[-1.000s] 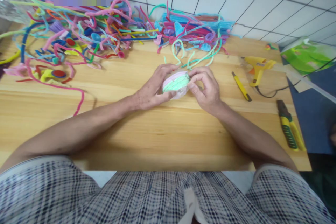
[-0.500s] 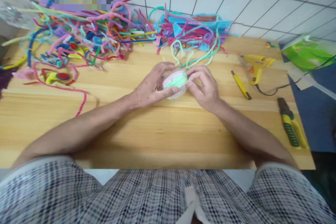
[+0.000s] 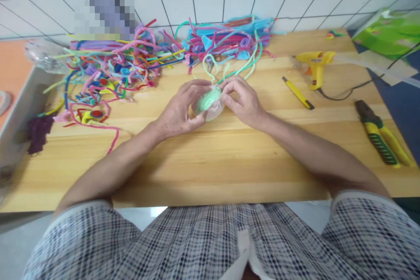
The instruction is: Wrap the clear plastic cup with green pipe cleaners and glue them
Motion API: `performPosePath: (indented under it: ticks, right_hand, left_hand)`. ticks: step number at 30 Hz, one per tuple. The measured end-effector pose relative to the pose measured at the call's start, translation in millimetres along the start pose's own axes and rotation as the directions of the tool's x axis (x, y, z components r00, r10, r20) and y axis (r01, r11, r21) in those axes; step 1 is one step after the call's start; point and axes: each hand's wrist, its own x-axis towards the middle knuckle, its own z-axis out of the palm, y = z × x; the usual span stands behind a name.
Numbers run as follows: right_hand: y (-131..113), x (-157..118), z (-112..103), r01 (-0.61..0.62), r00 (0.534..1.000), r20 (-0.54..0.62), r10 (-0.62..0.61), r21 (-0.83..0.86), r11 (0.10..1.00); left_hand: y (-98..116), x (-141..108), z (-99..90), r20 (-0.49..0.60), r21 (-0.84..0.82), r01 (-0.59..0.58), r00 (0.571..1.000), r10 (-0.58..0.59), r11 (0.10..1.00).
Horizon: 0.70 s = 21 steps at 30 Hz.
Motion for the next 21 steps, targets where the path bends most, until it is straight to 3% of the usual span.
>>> performPosePath:
  ticks: [7,14,21]
  right_hand:
    - [0,0,1,0.005,1.000,0.031,-0.006,0.005,1.000]
    - [-2,0,1,0.004,0.999,0.040,-0.004,-0.011,1.000]
    - [-6,-1,0,-0.005,0.999,0.032,0.005,-0.018,1.000]
  left_hand:
    - [12,6,-7.6,0.025,0.099,0.026,0.999,-0.029,0.995]
    - [16,6,-2.8,-0.007,0.191,-0.034,0.999,0.036,0.981]
    - [13,2,-0.6,0.010,0.136,-0.044,0.999,0.043,0.990]
